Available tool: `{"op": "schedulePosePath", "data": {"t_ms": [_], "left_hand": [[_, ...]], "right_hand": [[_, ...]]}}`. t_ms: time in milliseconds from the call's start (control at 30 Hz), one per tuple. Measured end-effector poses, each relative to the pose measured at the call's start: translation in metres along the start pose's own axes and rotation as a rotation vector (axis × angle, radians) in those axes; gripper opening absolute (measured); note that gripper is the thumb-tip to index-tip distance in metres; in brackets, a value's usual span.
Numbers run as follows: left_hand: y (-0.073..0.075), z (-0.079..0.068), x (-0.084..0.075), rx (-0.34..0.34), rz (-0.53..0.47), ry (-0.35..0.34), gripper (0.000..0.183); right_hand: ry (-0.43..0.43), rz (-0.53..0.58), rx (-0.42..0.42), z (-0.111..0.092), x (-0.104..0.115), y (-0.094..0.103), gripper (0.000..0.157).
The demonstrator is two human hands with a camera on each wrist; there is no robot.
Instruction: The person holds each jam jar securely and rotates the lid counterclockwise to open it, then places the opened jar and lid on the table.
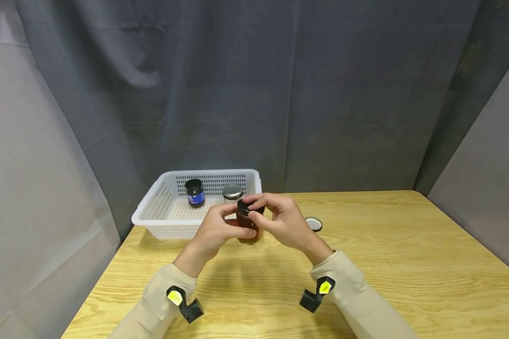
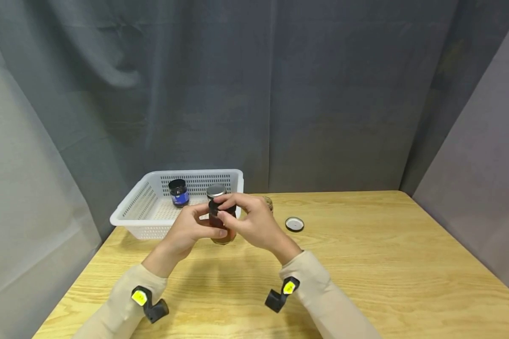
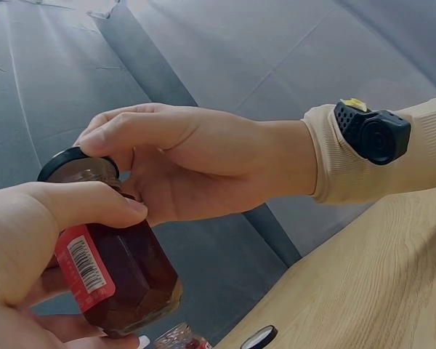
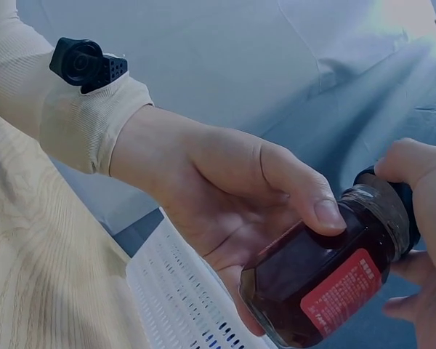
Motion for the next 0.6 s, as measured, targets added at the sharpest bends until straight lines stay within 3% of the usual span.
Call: {"op": "schedulePosePath", "data": {"t_ms": [133,300,600], "left_hand": [[-0.0009,-0.0001,-0.0018,0.004,0.0,-0.005,0.05],[-0.0016,-0.0005,-0.002,0.006,-0.001,0.001,0.051],[-0.0004,0.0004,-0.0021,-0.001,0.016,-0.002,0.054]], "right_hand": [[0.009,0.013,-0.001,0.0005,0.0011,-0.0003,0.005],[0.002,0.003,-0.014,0.0008,0.0026,0.0011,0.011],[-0.11,0.059,-0.05,0.0011,-0.0054,0.0068,0.009]]}}
Point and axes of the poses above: each hand's wrist, its own z-axis towards the middle knuckle, its own y-axis out of the back of the hand, x = y × z, the point moved 10 cm from there along z, towards the middle knuckle, and after that the axes turned 11 degrees about -z, right-handed, at the moved point
